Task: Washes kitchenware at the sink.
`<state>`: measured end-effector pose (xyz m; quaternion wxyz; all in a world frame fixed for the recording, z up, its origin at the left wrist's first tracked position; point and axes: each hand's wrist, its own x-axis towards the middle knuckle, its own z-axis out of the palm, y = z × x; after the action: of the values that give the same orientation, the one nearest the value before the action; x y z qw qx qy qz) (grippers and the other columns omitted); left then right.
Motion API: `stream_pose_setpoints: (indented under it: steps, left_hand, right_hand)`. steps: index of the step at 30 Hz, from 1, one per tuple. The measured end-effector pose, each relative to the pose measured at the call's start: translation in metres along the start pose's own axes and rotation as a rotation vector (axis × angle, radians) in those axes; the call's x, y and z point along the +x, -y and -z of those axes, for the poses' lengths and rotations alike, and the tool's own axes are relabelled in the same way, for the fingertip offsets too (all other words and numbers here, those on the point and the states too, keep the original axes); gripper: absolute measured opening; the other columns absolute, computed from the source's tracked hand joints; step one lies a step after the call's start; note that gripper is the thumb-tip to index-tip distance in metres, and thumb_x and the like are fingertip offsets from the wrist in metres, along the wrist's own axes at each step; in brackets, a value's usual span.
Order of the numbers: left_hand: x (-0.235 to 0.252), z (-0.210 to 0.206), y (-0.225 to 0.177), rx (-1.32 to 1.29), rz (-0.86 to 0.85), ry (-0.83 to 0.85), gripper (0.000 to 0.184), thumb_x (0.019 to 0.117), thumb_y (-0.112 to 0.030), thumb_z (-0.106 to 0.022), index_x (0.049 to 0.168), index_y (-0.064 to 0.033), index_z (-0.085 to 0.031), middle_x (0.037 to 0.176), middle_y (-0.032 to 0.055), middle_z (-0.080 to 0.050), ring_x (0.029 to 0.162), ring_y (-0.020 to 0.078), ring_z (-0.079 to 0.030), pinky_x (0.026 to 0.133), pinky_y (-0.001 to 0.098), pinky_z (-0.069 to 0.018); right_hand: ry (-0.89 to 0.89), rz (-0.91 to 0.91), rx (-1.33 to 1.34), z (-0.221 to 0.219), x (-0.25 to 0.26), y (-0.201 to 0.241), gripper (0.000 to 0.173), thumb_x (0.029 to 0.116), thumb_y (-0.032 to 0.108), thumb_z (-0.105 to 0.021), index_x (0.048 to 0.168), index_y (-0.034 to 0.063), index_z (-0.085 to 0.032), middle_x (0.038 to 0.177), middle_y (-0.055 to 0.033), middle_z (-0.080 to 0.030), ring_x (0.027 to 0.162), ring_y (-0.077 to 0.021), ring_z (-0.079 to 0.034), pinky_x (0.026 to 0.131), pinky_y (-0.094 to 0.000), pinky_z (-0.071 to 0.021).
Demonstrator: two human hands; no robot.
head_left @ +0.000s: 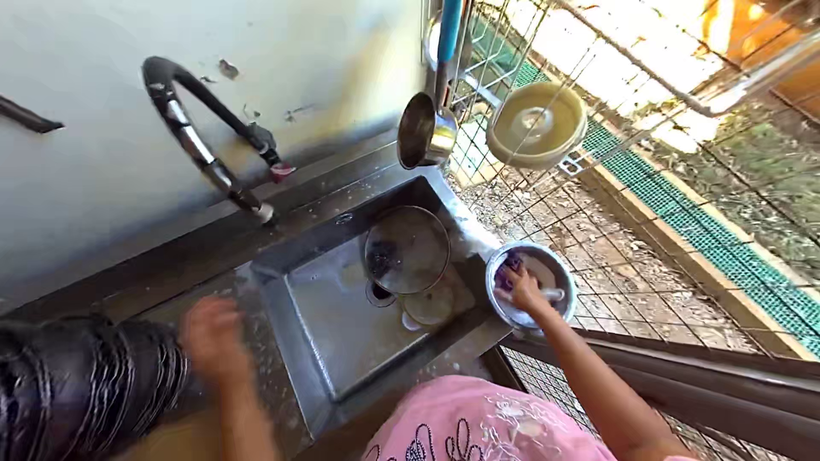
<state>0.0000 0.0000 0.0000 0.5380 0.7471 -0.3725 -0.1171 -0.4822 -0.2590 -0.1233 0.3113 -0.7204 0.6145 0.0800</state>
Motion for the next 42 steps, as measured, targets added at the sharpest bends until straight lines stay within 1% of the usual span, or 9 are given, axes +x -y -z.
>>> stream_pose_setpoints:
  steps: [5,10,16,23,28,31,34,37,42]
  left_hand:
    - [0.005,-0.250,0.156,0.299,0.325,0.651,0.084,0.0905,-0.010,-0.073,0.160,-0.0001,-0.027,0.158,0.0365,-0.029,0.145,0.0515,-0.033,0.119,0.0575,-0.0323]
    - [0.018,-0.345,0.211,0.719,0.357,0.812,0.093,0.0846,-0.020,-0.081,0.162,-0.0248,-0.030,0.164,0.0312,-0.018,0.148,0.0500,-0.029,0.114,0.0597,-0.0377]
    - [0.031,-0.338,0.156,0.684,0.460,0.771,0.067,0.0879,-0.018,-0.074,0.149,-0.0058,-0.048,0.138,0.0283,-0.058,0.126,0.0459,-0.058,0.101,0.0623,-0.0485]
    - [0.149,-0.286,0.034,0.715,-0.203,0.532,0.081,0.0762,0.005,-0.077,0.150,-0.0188,-0.053,0.156,0.0341,-0.034,0.140,0.0602,-0.032,0.103,0.0821,-0.0267]
    - [0.185,-0.300,0.044,0.870,-0.314,0.497,0.080,0.0836,0.006,-0.069,0.157,-0.0007,-0.036,0.167,0.0309,-0.007,0.154,0.0533,-0.003,0.110,0.0842,0.0003]
    - [0.127,-0.320,0.040,0.623,-0.375,0.481,0.068,0.0871,0.003,-0.062,0.152,0.0039,-0.042,0.162,0.0350,-0.022,0.151,0.0530,-0.020,0.116,0.0737,-0.0176]
    - [0.011,-0.347,0.086,0.350,-0.392,0.966,0.030,0.0972,-0.006,-0.057,0.124,0.0012,-0.069,0.127,0.0256,-0.065,0.119,0.0403,-0.063,0.104,0.0543,-0.0497]
    - [-0.086,-0.355,0.139,0.425,-0.267,1.611,0.036,0.0968,-0.012,-0.063,0.131,-0.0010,-0.065,0.134,0.0260,-0.061,0.127,0.0432,-0.058,0.107,0.0603,-0.0446]
    - [-0.158,-0.334,0.181,0.515,-0.203,1.533,0.031,0.1030,-0.007,-0.051,0.130,0.0043,-0.063,0.135,0.0270,-0.060,0.132,0.0449,-0.052,0.112,0.0594,-0.0393]
  right_hand:
    - [0.038,-0.053,-0.107,-0.003,0.001,0.001,0.074,0.0813,-0.001,-0.076,0.150,0.0049,-0.050,0.159,-0.0378,-0.027,0.136,-0.0630,-0.038,0.106,-0.0735,-0.0382]
    - [0.047,-0.085,-0.098,0.005,0.006,0.004,0.054,0.0816,-0.001,-0.079,0.133,0.0067,-0.066,0.149,-0.0298,-0.047,0.129,-0.0504,-0.054,0.103,-0.0640,-0.0476]
    - [-0.063,-0.058,-0.033,0.017,-0.004,-0.005,0.038,0.0833,-0.004,-0.073,0.120,0.0038,-0.073,0.134,-0.0282,-0.061,0.127,-0.0476,-0.056,0.105,-0.0644,-0.0453]
    - [-0.012,0.042,-0.002,0.002,-0.006,-0.019,0.045,0.0812,-0.010,-0.069,0.125,-0.0007,-0.068,0.148,-0.0324,-0.048,0.137,-0.0543,-0.044,0.110,-0.0665,-0.0390]
    - [0.087,-0.038,-0.058,0.005,0.000,-0.011,0.055,0.0841,-0.003,-0.071,0.137,-0.0023,-0.057,0.151,-0.0345,-0.043,0.137,-0.0541,-0.044,0.109,-0.0657,-0.0396]
    - [0.098,-0.043,-0.067,0.007,0.002,-0.012,0.055,0.0839,-0.002,-0.072,0.137,-0.0018,-0.058,0.150,-0.0332,-0.044,0.137,-0.0527,-0.044,0.110,-0.0642,-0.0399]
    - [0.126,-0.045,-0.073,0.007,0.004,-0.015,0.056,0.0853,0.001,-0.073,0.139,-0.0003,-0.057,0.152,-0.0312,-0.044,0.138,-0.0498,-0.045,0.112,-0.0613,-0.0396]
    - [0.130,-0.043,-0.077,0.008,0.005,-0.016,0.057,0.0854,0.000,-0.072,0.140,0.0002,-0.056,0.154,-0.0303,-0.043,0.140,-0.0481,-0.044,0.114,-0.0598,-0.0383]
    - [0.107,-0.046,-0.093,0.006,0.005,-0.014,0.056,0.0848,-0.002,-0.071,0.139,-0.0005,-0.057,0.151,-0.0302,-0.045,0.141,-0.0470,-0.044,0.114,-0.0595,-0.0380]
